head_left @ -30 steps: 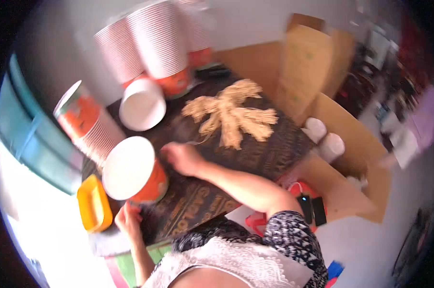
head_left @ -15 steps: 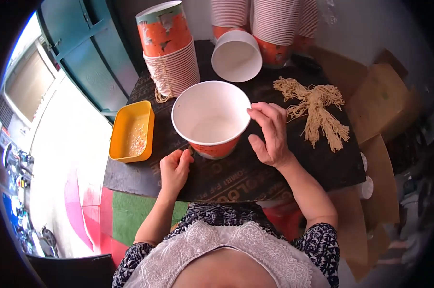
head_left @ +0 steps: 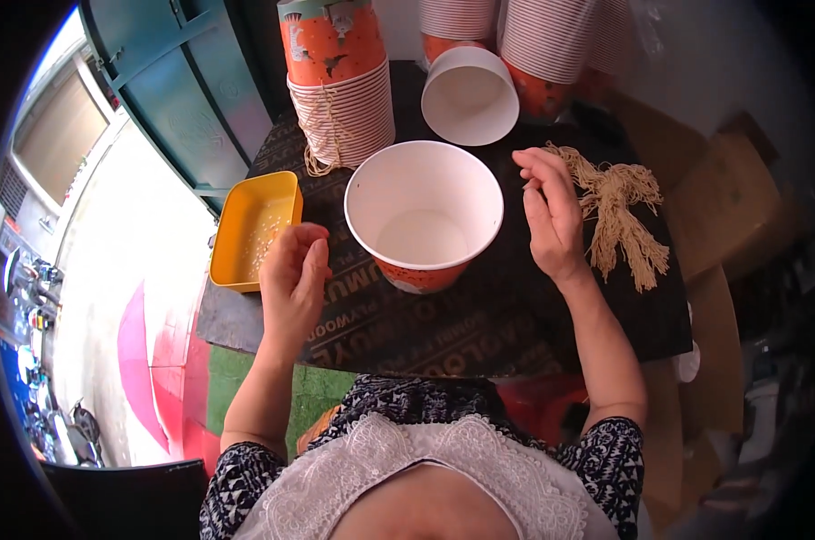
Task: The recorder is attaching rope handles to paper buckets by threading the ends through pre-cut holes and securing them with stoppers.
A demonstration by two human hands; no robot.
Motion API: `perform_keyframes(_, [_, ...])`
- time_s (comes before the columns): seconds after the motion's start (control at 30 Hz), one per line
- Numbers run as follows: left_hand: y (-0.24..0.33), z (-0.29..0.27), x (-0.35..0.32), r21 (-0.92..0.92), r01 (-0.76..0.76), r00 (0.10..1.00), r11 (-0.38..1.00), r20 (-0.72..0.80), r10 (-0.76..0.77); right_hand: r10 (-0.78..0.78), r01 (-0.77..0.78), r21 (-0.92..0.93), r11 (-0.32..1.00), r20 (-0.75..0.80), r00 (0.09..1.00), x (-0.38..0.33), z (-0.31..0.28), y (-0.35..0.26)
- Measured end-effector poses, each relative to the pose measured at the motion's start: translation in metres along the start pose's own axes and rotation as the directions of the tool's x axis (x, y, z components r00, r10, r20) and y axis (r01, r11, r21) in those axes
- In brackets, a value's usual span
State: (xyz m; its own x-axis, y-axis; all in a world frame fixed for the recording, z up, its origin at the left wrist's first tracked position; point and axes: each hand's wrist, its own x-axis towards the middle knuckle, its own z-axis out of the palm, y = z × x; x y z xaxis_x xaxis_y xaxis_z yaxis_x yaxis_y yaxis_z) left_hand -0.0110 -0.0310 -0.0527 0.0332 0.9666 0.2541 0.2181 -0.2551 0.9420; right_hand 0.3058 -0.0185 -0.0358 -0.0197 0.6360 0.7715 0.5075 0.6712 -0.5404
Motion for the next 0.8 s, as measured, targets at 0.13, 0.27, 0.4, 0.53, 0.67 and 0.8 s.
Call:
perform_keyframes(0.13, [0.013,0.009,-0.003,0.119,-0.481,0.877,0.869,0.045,0.479,-0.142,0.195,-0.230,0.953,0.227,0.963,0.002,0.000,0.009])
perform_keyframes(0.27, [0.029,0.022,-0.004,0.156,-0.540,0.825,0.827,0.295,0.483,-0.170,0.233,-0.186,0.955,0.303,0.938,0.004,0.000,0.006])
perform_keyframes(0.4, [0.031,0.028,0.009,0.222,-0.515,0.851,0.828,0.252,0.461,-0.231,0.291,-0.148,0.945,0.324,0.917,0.009,0.004,-0.006])
perform_keyframes(0.53, [0.025,0.027,0.016,0.234,-0.492,0.868,0.839,0.212,0.450,-0.238,0.276,-0.085,0.957,0.307,0.921,0.003,0.013,-0.012])
perform_keyframes(0.67, [0.025,0.024,0.011,0.286,-0.510,0.860,0.811,0.204,0.469,-0.143,0.151,-0.024,0.988,0.214,0.966,-0.008,0.018,-0.016])
perform_keyframes(0.8, [0.031,0.020,0.004,0.299,-0.458,0.888,0.837,0.103,0.449,-0.097,0.111,-0.167,0.980,0.087,0.991,-0.014,0.000,0.009])
